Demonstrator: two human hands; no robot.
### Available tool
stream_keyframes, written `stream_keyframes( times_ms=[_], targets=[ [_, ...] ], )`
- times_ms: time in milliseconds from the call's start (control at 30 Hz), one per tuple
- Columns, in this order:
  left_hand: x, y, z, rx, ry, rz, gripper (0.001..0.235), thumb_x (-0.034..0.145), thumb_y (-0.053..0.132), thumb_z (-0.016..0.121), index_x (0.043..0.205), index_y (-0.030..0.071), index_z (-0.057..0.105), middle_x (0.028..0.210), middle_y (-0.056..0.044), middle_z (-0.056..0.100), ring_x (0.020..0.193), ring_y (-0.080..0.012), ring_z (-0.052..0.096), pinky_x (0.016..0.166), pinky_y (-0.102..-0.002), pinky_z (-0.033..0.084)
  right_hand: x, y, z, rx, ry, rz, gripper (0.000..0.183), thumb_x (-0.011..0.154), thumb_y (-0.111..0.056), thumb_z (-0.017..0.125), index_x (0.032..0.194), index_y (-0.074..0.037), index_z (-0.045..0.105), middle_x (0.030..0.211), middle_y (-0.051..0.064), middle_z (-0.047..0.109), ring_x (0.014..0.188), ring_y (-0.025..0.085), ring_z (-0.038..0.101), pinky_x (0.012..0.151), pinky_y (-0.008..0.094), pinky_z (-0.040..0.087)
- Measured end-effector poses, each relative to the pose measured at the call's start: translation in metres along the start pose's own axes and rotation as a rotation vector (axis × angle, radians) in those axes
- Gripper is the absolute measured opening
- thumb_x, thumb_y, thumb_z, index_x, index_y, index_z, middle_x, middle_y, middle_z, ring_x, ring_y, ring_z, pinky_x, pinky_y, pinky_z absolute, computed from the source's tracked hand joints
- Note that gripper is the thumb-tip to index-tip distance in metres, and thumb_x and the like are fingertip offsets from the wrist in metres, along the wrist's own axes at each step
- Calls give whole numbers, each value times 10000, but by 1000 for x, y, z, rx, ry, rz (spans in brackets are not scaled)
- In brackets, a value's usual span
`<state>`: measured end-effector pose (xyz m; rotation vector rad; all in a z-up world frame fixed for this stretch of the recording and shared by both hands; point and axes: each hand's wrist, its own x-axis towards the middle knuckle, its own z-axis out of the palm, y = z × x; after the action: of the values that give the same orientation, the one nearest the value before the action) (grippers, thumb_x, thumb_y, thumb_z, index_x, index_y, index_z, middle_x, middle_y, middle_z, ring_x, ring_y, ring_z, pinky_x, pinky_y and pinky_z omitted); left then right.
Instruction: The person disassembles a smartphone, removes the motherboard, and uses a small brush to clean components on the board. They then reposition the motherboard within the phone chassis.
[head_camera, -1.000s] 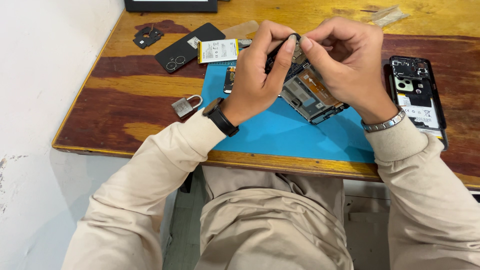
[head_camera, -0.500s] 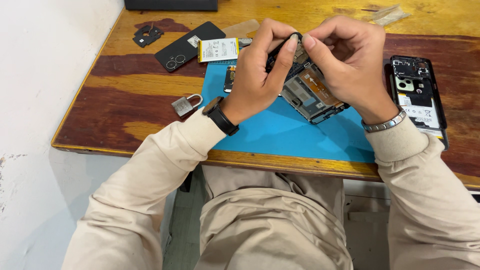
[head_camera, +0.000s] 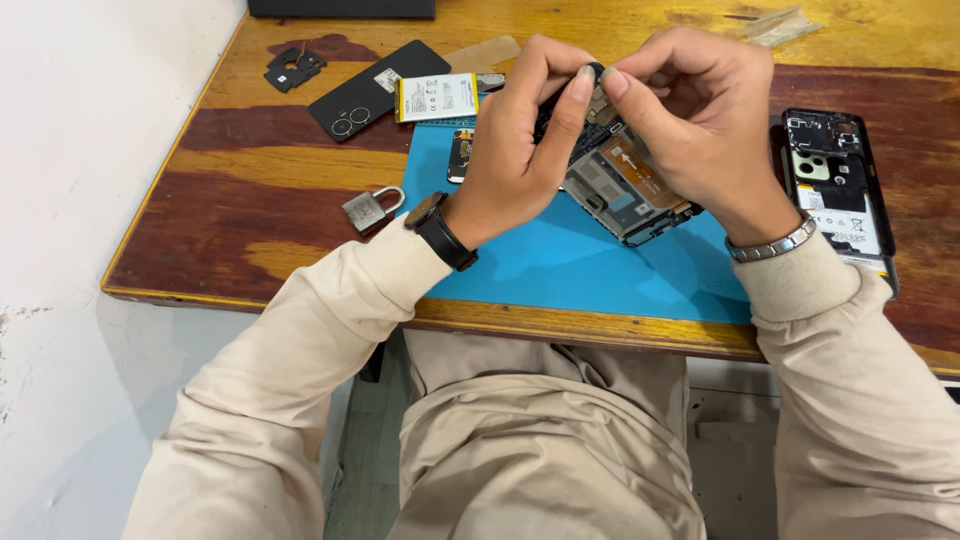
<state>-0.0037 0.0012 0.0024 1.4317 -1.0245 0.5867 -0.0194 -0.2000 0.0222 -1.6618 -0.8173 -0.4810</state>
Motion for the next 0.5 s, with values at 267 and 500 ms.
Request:
stream_keyframes(
  times_ms=[267,500],
  targets=[
    [-1,-1,1,5,5,7,130,1180,179,530,1200,50,520,870,-40,694,759,-41,607,684,-214,476,1,1,-2,-5,-6,-7,125,1159,17,732,1048,52,684,950,5,672,831,23,588,737,165,464],
    [0,-3,1,-23,7,31,133,1182,171,546,1168,43,511,918,-47,708,818,-45,639,723,-215,501,0,1,-3,-10,-19,-12,131,1162,20,721,1041,57,685,951,5,677,833,25,598,740,166,471]
  ],
)
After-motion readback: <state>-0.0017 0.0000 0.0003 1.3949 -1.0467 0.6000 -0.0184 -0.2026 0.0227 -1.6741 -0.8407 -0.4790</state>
